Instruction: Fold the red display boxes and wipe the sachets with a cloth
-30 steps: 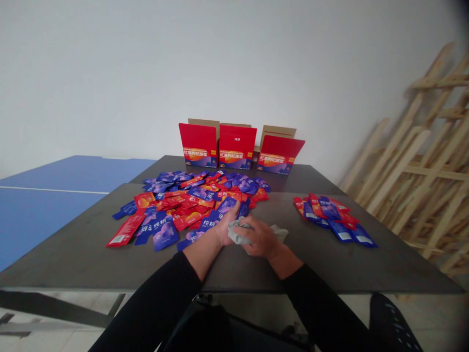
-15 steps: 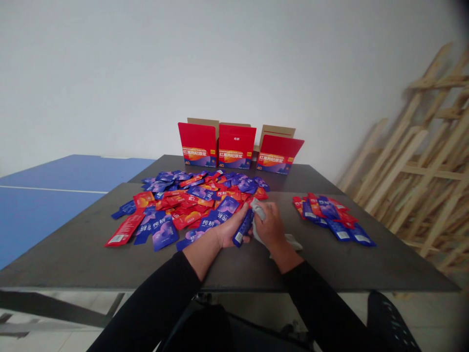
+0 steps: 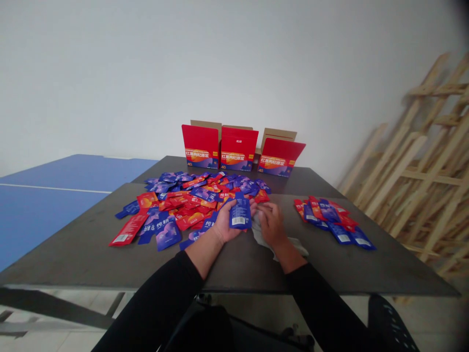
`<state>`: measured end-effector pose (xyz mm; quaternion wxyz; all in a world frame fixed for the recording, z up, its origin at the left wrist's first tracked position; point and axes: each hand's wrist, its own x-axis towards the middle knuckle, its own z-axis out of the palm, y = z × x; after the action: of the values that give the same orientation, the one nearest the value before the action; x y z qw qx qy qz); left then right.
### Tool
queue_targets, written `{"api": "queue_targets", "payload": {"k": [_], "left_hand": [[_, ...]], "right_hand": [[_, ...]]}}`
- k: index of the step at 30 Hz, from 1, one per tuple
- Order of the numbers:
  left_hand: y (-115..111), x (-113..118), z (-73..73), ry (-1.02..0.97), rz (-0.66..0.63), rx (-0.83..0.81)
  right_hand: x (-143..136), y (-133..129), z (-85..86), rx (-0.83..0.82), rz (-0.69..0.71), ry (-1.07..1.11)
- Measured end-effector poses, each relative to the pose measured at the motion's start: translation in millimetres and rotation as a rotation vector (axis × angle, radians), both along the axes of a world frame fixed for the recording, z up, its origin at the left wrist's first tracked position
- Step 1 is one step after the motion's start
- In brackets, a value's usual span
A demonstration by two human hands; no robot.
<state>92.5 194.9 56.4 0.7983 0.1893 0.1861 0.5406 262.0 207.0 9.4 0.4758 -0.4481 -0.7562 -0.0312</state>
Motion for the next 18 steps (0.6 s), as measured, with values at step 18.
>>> {"api": "queue_targets", "payload": {"k": [18], "left_hand": [[5, 21, -13.2, 0.148, 0.239, 0.186]], "right_hand": [[12, -11, 41.9, -0.62, 0.261, 0.307]]}}
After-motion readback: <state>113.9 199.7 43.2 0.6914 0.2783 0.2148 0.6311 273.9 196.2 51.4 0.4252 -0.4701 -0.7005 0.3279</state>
